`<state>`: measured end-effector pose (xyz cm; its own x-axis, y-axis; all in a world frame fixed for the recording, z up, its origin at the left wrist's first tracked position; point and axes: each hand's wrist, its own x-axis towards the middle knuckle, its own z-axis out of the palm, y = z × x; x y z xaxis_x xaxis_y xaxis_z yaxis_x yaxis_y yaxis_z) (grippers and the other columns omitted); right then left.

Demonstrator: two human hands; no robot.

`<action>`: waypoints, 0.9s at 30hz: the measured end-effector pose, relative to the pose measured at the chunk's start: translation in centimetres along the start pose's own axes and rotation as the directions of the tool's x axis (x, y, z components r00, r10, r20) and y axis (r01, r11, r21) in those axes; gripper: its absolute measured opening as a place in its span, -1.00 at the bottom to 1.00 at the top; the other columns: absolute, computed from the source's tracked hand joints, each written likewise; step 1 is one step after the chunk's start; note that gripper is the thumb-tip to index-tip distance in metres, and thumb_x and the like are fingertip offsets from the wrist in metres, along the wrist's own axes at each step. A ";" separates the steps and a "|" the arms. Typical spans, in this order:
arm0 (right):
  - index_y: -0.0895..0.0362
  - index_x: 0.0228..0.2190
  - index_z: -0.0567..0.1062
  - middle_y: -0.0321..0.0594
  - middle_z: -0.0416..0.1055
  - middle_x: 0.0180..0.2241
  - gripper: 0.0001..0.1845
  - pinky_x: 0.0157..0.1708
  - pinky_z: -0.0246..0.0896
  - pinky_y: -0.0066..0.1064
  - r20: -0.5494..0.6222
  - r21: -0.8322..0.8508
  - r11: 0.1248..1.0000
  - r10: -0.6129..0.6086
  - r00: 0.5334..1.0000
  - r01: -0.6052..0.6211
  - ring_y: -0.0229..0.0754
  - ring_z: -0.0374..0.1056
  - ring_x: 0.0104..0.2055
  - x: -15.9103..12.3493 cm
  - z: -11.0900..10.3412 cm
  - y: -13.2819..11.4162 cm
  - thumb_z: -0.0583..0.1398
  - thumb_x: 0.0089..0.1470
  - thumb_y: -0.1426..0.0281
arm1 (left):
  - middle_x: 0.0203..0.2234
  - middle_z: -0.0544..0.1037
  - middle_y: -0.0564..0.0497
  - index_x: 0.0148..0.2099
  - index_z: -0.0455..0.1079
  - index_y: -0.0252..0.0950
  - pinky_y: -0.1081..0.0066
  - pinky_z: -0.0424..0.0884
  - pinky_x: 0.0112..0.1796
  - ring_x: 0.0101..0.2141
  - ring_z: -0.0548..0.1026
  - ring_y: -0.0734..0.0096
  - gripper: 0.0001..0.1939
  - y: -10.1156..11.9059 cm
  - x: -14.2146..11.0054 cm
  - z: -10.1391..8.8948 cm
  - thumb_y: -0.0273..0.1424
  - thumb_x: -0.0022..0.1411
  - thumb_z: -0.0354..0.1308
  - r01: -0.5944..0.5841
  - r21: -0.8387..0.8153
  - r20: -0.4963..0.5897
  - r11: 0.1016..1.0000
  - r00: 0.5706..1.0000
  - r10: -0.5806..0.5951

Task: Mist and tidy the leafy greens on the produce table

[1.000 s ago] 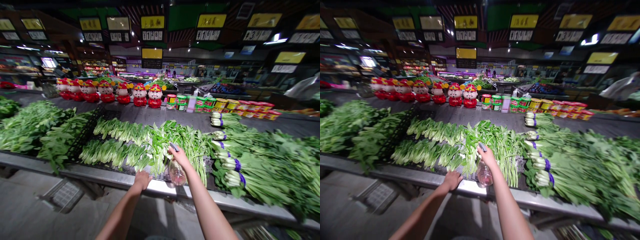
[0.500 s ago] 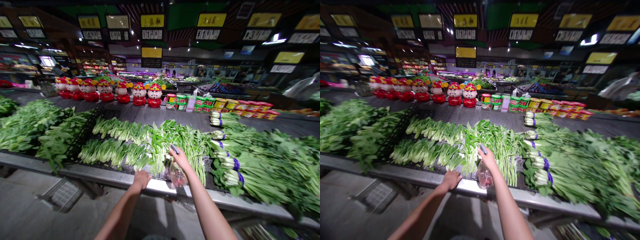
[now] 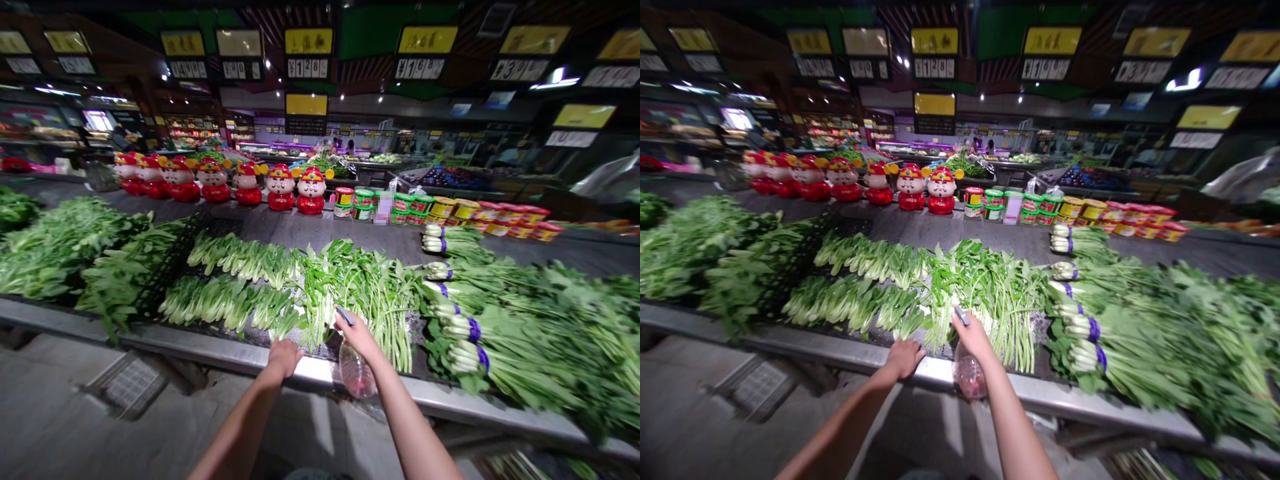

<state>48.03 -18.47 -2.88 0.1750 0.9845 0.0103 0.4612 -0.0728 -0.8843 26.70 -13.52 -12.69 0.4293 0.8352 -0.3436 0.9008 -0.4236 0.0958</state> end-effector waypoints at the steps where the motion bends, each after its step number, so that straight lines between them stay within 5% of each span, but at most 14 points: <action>1: 0.16 -0.34 0.52 -0.14 0.48 -0.41 -0.42 -0.32 0.25 -0.24 0.003 -0.026 1.000 -0.004 1.000 0.005 -0.07 0.37 -0.36 -0.2 0.4 0.2 0.06 0.08 -0.10 | 0.11 0.48 -0.23 0.09 0.43 -0.30 0.08 0.00 0.26 0.16 0.37 0.10 -0.40 0.0 0.0 0.1 -0.12 0.40 -0.32 0.000 -0.006 -0.002 1.000 1.000 0.000; 7: 0.11 -0.46 0.45 -0.20 0.41 -0.49 -0.49 -0.33 0.19 -0.26 -0.037 -0.073 0.997 -0.002 0.999 0.000 -0.08 0.34 -0.39 -0.8 1.7 1.9 0.07 0.08 -0.08 | 0.11 0.47 -0.26 0.10 0.43 -0.34 0.06 -0.03 0.27 0.17 0.36 0.08 -0.39 0.0 0.0 0.2 -0.12 0.39 -0.32 -0.001 -0.037 -0.011 0.999 1.000 0.000; 14: 0.13 -0.38 0.47 -0.14 0.48 -0.39 -0.50 -0.25 0.22 -0.23 -0.042 0.008 1.000 -0.005 0.999 0.006 -0.07 0.37 -0.33 -1.0 0.7 1.8 0.10 0.06 -0.07 | 0.11 0.47 -0.25 0.09 0.44 -0.33 0.06 -0.03 0.27 0.17 0.36 0.09 -0.39 0.0 0.0 0.2 -0.12 0.39 -0.32 0.004 -0.039 -0.013 0.999 1.000 -0.004; 27: 0.13 -0.41 0.49 -0.15 0.48 -0.48 -0.48 -0.34 0.25 -0.28 0.105 -0.082 0.995 0.059 0.993 -0.050 -0.06 0.39 -0.38 -2.6 1.3 2.9 0.08 0.09 -0.07 | 0.08 0.49 -0.27 0.07 0.44 -0.34 0.03 -0.01 0.25 0.15 0.37 0.06 -0.38 -0.2 0.3 0.7 -0.11 0.40 -0.33 -0.004 -0.019 -0.022 1.000 1.000 0.004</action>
<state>47.78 -21.06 -6.05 0.1093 0.9899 -0.0907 0.5214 -0.1347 -0.8426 26.63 -13.43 -13.45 0.4340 0.8410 -0.3229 0.9001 -0.4204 0.1149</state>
